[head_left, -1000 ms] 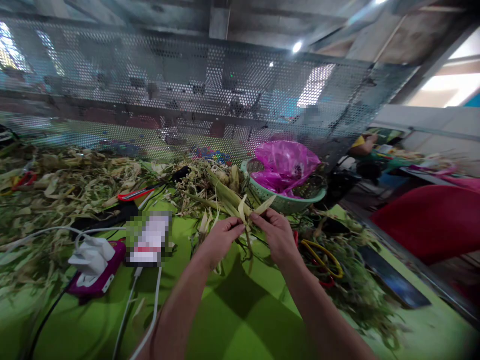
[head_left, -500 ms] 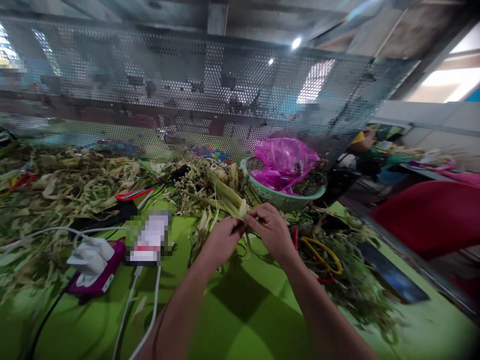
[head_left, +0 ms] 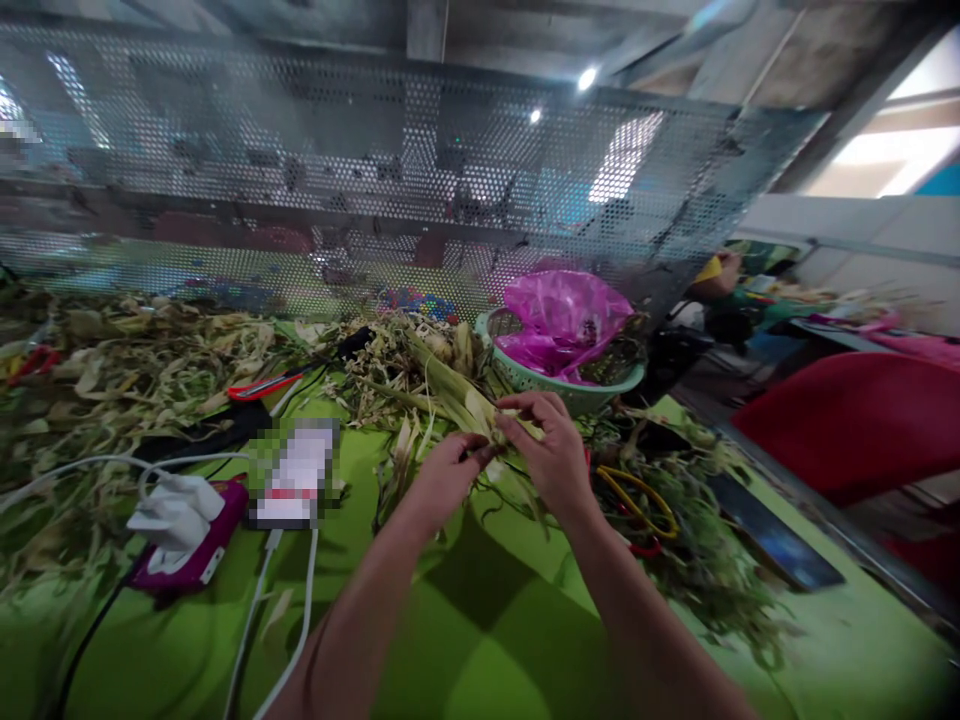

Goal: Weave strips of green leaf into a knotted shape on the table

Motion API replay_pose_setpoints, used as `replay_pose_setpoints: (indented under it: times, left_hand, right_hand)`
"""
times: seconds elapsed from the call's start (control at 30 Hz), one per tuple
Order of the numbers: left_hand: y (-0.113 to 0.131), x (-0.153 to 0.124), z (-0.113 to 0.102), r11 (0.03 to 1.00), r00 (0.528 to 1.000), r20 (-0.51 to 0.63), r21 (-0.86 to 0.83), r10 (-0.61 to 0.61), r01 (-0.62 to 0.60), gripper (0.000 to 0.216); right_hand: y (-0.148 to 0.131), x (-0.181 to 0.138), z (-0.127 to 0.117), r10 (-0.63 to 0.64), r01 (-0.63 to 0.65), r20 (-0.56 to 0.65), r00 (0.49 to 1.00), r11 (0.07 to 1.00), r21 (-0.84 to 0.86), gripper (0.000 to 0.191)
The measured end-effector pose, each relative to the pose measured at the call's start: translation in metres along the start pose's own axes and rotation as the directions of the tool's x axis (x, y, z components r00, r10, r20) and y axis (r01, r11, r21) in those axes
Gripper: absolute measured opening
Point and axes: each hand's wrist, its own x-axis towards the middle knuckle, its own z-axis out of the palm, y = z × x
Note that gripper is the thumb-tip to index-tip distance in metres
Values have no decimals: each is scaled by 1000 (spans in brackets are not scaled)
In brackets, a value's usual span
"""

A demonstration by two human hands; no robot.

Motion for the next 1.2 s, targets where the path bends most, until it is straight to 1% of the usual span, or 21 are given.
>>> replay_pose_setpoints:
  times: [0.03,0.07,0.1,0.13,0.2,0.23,0.3,0.37,0.4,0.53,0.6,0.67,0.73,0.77,0.83,0.93,1.0,1.07,1.13,1.2]
  left_hand:
    - [0,0,-1,998,998,-61,-57,-32,28,23]
    - [0,1,-2,992,992,-114,-117,-61,48,24]
    - [0,1,-2,983,985,-150,-173,-85,58,24]
    - [-1,1,-3,973,981,-165,-221,-100,63,24]
    - [0,2,-5,956,983,-149,-288,-108,61,24]
    - [0,2,-6,950,985,-140,-306,-105,58,23]
    - [1,2,-7,947,982,-159,-318,-106,51,23]
    - [1,2,-9,946,973,-199,-321,-113,44,25]
    - [2,2,-10,945,973,-201,-325,-110,40,26]
    - [4,1,-12,921,984,-136,-387,-114,53,29]
    - [6,0,-11,884,977,-143,-461,-161,78,30]
    - [8,-1,-10,826,968,-149,-557,-202,87,31]
    - [10,-2,-9,777,964,-155,-625,-218,76,31]
    - [11,-2,-9,768,963,-157,-636,-221,73,30]
    - [12,-2,-11,777,962,-156,-625,-222,78,29]
    - [12,-1,-14,811,975,-105,-577,-198,102,29]
    - [11,-1,-14,831,984,-52,-545,-170,114,30]
    - [11,-1,-11,843,987,-16,-523,-158,126,32]
    - [11,-2,-8,841,986,-6,-524,-164,137,31]
    - [12,-3,-6,827,984,3,-540,-181,154,30]
  right_hand:
    - [0,0,-1,18,-18,-6,1000,1000,-3,18]
    - [0,0,-1,53,-54,24,998,999,5,20]
    - [0,0,-1,97,-99,87,992,995,17,22]
    - [1,-1,0,137,-143,169,976,989,25,26]
    - [2,-2,4,184,-206,319,930,978,37,30]
    - [3,-3,6,189,-223,365,912,973,52,30]
    - [5,-4,9,191,-251,402,896,963,101,28]
    - [7,-5,11,181,-250,398,899,960,128,24]
    - [8,-5,11,170,-234,390,905,964,123,22]
    - [7,-4,10,104,-131,379,920,990,45,19]
    - [5,-4,9,90,-94,377,922,996,-8,19]
    - [4,-4,8,87,-72,375,923,996,-53,19]
    - [4,-4,7,85,-67,373,924,996,-59,19]
    - [5,-3,7,87,-73,369,925,996,-51,20]
    - [8,-2,7,107,-110,370,923,994,-14,20]
    - [10,-1,9,181,-244,395,900,963,115,21]
    - [10,-1,10,244,-361,404,882,901,242,23]
    - [8,-2,11,304,-441,384,872,829,344,26]
    - [7,-4,13,350,-479,355,867,782,398,27]
    - [7,-6,14,370,-490,333,867,758,431,28]
